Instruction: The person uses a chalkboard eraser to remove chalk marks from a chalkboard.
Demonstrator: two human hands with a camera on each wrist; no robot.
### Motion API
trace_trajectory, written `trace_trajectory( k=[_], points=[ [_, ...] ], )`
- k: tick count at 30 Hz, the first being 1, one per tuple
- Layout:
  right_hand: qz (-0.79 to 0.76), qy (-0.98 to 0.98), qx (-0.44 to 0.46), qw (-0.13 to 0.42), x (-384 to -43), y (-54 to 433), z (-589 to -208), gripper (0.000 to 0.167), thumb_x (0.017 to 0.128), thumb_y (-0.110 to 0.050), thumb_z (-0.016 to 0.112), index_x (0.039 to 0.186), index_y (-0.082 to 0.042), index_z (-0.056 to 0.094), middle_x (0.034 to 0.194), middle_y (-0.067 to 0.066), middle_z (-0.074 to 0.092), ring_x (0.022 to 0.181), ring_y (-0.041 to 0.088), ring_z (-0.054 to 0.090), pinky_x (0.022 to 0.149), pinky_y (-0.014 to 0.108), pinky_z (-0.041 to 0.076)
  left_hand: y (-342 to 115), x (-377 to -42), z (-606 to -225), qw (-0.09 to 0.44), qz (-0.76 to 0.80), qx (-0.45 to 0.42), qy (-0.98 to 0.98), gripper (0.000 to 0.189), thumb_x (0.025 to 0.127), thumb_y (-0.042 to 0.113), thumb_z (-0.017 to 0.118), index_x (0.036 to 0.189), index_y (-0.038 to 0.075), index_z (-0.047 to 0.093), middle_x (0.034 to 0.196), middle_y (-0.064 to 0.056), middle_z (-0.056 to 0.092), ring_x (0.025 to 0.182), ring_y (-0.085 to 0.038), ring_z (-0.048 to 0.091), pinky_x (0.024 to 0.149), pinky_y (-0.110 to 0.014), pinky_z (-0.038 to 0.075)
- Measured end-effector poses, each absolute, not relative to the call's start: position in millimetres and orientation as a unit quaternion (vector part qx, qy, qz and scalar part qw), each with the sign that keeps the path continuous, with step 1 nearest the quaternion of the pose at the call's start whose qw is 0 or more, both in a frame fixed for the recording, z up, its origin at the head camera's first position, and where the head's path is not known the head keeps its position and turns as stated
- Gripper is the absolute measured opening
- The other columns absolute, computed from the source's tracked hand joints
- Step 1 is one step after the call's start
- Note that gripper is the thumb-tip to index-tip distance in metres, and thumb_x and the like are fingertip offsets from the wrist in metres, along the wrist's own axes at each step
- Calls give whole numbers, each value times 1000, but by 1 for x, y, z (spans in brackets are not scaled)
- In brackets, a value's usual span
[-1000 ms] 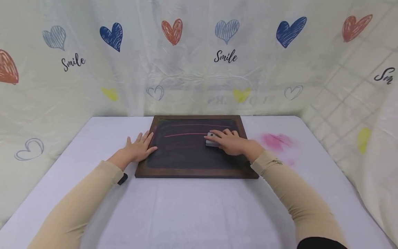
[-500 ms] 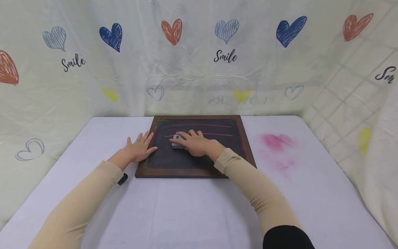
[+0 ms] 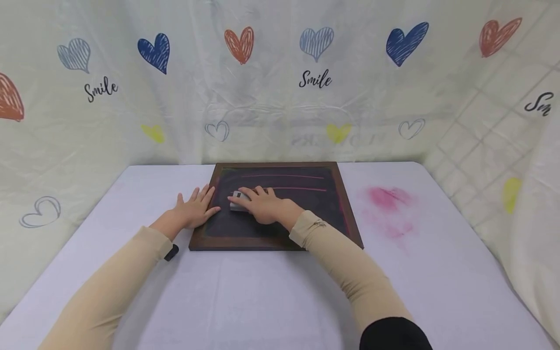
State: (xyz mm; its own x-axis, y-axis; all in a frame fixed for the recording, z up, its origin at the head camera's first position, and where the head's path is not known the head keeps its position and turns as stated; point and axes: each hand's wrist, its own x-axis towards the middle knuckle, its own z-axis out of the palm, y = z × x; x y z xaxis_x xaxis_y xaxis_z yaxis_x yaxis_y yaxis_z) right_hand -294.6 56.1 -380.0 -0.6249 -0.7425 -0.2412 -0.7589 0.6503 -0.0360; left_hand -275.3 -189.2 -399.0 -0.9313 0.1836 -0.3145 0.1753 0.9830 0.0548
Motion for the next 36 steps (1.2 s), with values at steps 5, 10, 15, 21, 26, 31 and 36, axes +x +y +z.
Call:
trace_trajectory(
  k=[5, 10, 15, 21, 26, 31, 36],
  points=[
    [31, 905, -406, 122, -298, 80, -379, 68, 111, -16, 45, 167, -32, 10, 171, 9, 11, 145, 38, 30, 107, 58, 33, -190, -275, -399, 163, 22, 93, 982, 78, 111, 52, 30, 165, 5, 0, 170, -19, -3, 155, -41, -1, 115, -72, -1],
    [19, 913, -390, 115, -297, 117, -377, 68, 110, -15, 48, 167, -29, 13, 170, 11, 13, 139, 39, 35, 96, 53, 36, -191, -275, -399, 160, 22, 97, 982, 78, 111, 52, 30, 165, 5, 0, 170, -19, -3, 155, -41, -1, 115, -72, -1],
    [4, 919, -381, 107, -294, 158, -375, 67, 109, -13, 50, 167, -25, 16, 169, 14, 15, 135, 40, 38, 92, 54, 36, -191, -276, -400, 162, 26, 97, 982, 78, 111, 52, 30, 165, 5, -1, 170, -19, -4, 155, -41, -2, 115, -72, -3],
    [-17, 929, -360, 84, -293, 203, -374, 65, 108, -11, 51, 165, -21, 21, 165, 18, 21, 129, 43, 41, 89, 56, 38, -192, -275, -401, 160, 26, 98, 982, 78, 111, 52, 30, 165, 4, 0, 170, -19, -4, 155, -41, -2, 115, -72, -2],
    [-43, 934, -347, 66, -294, 225, -378, 64, 107, -10, 53, 163, -20, 23, 163, 21, 23, 126, 47, 41, 84, 58, 38, -192, -275, -400, 156, 22, 99, 982, 78, 111, 52, 30, 165, 4, 0, 170, -19, -3, 155, -41, -1, 115, -72, -1],
    [-54, 931, -357, 52, -295, 230, -383, 64, 107, -11, 54, 163, -20, 23, 161, 23, 23, 124, 49, 41, 82, 58, 38, -192, -277, -402, 157, 23, 98, 982, 78, 111, 52, 30, 165, 4, -1, 170, -19, -4, 155, -40, -2, 116, -71, -2],
    [-53, 927, -370, 38, -288, 224, -382, 64, 105, -8, 57, 161, -18, 27, 159, 24, 28, 121, 47, 44, 81, 57, 39, -193, -278, -405, 166, 21, 93, 982, 79, 110, 54, 27, 165, 6, -5, 170, -17, -8, 156, -39, -5, 116, -70, -4]
  ],
)
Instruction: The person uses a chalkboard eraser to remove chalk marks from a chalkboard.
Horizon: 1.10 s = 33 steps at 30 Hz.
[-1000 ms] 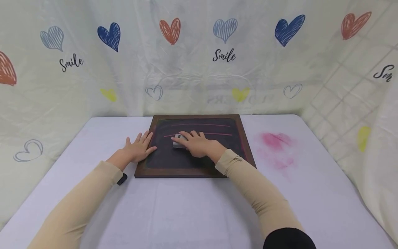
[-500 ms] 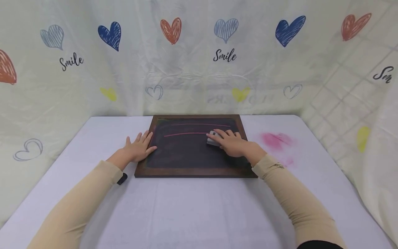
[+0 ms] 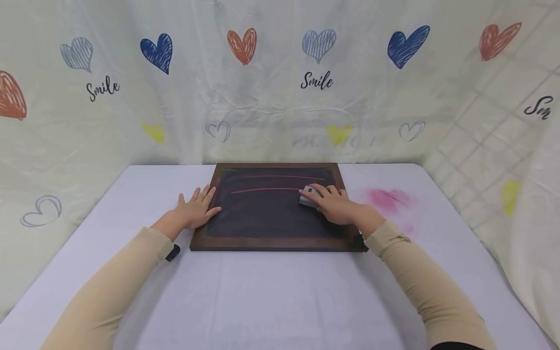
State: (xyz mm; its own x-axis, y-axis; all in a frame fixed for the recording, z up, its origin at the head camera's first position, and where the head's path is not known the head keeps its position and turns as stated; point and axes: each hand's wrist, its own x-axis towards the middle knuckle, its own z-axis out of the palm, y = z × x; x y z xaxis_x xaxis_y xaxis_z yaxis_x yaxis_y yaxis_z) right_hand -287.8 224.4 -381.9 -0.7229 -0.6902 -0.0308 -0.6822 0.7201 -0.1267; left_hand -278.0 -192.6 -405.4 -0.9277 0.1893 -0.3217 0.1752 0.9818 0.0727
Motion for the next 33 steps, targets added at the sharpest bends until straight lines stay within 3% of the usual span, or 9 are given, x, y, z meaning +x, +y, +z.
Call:
trace_trajectory(
  k=[8, 16, 26, 33],
  points=[
    [-56, 916, -392, 69, -266, 206, -379, 65, 107, -10, 55, 163, -22, 25, 164, 19, 24, 134, 44, 39, 94, 62, 37, -193, -276, -404, 158, 21, 92, 983, 77, 111, 52, 28, 165, 5, -2, 170, -18, -6, 156, -40, -3, 116, -70, -3],
    [-56, 898, -431, 61, -250, 198, -379, 66, 106, -8, 56, 164, -22, 26, 164, 16, 25, 134, 40, 42, 97, 64, 38, -193, -275, -401, 157, 24, 97, 983, 78, 111, 51, 30, 165, 4, 0, 170, -19, -4, 155, -41, -2, 115, -72, -2],
    [-69, 925, -372, 21, -273, 219, -384, 63, 106, -9, 57, 161, -19, 28, 161, 21, 28, 125, 45, 43, 86, 57, 37, -193, -278, -405, 162, 22, 94, 982, 78, 111, 53, 27, 165, 5, -3, 171, -17, -7, 156, -39, -4, 116, -70, -3],
    [-76, 941, -328, 27, -287, 236, -390, 65, 106, -10, 55, 162, -22, 24, 160, 24, 23, 122, 50, 41, 79, 53, 36, -191, -275, -402, 160, 19, 96, 982, 77, 111, 52, 28, 165, 5, -2, 171, -18, -5, 156, -40, -2, 116, -71, -1]
  ],
)
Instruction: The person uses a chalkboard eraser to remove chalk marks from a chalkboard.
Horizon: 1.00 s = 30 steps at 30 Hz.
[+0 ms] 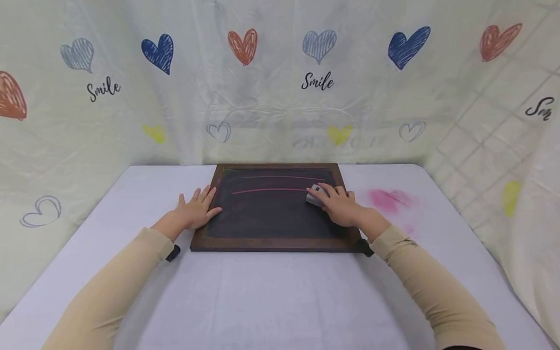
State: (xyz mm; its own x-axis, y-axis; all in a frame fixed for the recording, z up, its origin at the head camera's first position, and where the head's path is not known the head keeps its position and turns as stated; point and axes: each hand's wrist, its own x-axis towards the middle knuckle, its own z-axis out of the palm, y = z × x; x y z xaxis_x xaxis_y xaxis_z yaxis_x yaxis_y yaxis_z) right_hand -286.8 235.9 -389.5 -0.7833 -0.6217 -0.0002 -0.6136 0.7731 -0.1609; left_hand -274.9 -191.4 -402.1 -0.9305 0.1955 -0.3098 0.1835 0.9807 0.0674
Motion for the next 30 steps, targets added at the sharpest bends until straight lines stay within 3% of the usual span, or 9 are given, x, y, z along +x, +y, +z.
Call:
trace_trajectory(
  k=[12, 20, 26, 30],
  points=[
    [-53, 945, -317, 66, -283, 205, -375, 63, 106, -10, 56, 162, -18, 27, 161, 23, 25, 123, 46, 42, 79, 52, 38, -191, -274, -400, 158, 21, 96, 982, 77, 111, 51, 29, 165, 3, 0, 170, -20, -3, 155, -41, -1, 116, -71, -1],
    [-33, 920, -376, 105, -274, 163, -370, 64, 108, -14, 54, 165, -21, 24, 165, 21, 21, 138, 46, 35, 100, 67, 35, -190, -275, -403, 158, 17, 95, 983, 78, 110, 53, 28, 165, 5, -1, 171, -18, -3, 156, -40, -2, 116, -71, 0],
    [-21, 920, -379, 103, -277, 171, -372, 65, 108, -15, 53, 165, -22, 22, 165, 19, 21, 135, 43, 38, 98, 63, 37, -191, -277, -406, 157, 15, 92, 983, 78, 110, 53, 29, 165, 6, -2, 171, -17, -5, 156, -39, -2, 116, -71, -1],
    [-27, 925, -370, 85, -283, 188, -374, 62, 108, -12, 54, 163, -21, 27, 162, 20, 25, 129, 43, 42, 88, 55, 40, -191, -277, -408, 155, 19, 92, 983, 78, 110, 53, 29, 165, 6, -2, 171, -17, -5, 156, -40, -2, 116, -71, -2]
  ],
)
